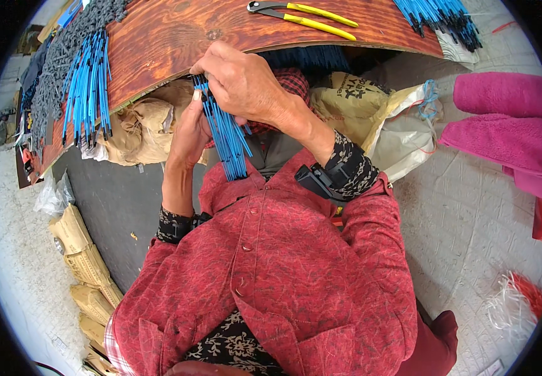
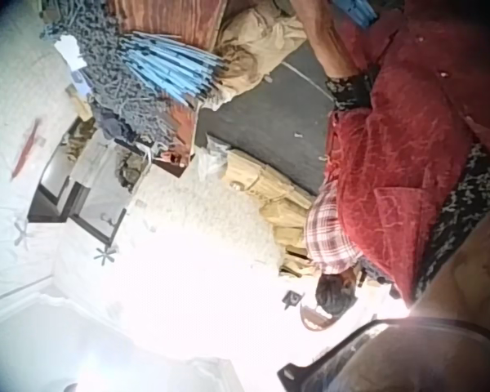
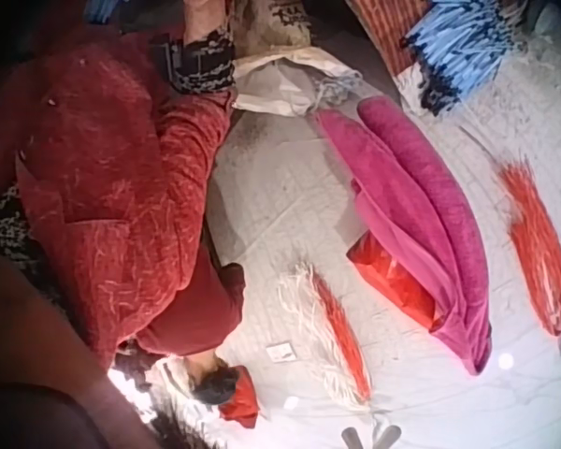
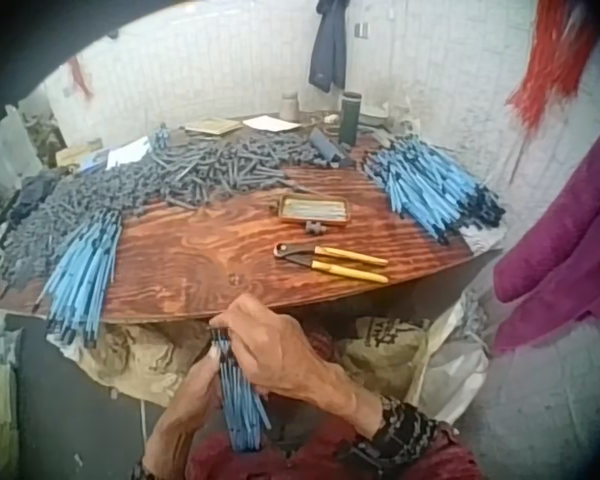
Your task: The recorder is manually assembling small blue plastic pins into black connector frames at a wooden workbench.
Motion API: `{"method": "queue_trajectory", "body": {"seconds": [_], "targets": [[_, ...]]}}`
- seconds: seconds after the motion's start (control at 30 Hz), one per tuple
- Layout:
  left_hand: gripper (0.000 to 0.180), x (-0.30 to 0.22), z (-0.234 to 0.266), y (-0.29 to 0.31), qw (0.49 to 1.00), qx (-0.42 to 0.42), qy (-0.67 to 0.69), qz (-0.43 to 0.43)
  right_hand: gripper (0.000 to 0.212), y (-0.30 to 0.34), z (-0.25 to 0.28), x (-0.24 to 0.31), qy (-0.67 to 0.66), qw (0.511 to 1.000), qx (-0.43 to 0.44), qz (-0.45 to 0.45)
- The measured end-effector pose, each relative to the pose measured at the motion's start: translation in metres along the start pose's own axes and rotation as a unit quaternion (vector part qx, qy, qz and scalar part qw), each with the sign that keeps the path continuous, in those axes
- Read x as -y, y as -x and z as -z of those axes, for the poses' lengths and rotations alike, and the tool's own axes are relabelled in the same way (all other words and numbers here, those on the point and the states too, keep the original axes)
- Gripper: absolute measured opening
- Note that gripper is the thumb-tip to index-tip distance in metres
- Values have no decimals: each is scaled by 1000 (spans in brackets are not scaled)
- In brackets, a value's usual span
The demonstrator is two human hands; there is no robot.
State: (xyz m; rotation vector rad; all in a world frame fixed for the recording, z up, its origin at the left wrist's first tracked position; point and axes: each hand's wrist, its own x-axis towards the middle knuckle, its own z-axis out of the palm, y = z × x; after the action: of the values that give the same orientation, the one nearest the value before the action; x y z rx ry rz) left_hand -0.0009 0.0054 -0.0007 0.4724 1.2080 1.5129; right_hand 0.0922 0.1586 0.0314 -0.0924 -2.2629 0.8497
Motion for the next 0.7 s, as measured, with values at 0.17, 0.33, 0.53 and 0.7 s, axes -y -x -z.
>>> {"method": "queue_trajectory", "body": {"seconds": [0.17,0.33,0.53,0.7], "targets": [[45,1,-5,0,999,-13,1,-30,24,-2,-3,2,-6,1000,-3,4],[38,3,4,0,1000,10,1,-11,23,-4,2,-2,-14,999,17,27],[37,-1,8,3,1000,28,11,1,20,0,33,1,-22,1000,6,-7],[40,-3,10,4,999,33,13,12,16,14,39,-2,4,997,7,-71]]}}
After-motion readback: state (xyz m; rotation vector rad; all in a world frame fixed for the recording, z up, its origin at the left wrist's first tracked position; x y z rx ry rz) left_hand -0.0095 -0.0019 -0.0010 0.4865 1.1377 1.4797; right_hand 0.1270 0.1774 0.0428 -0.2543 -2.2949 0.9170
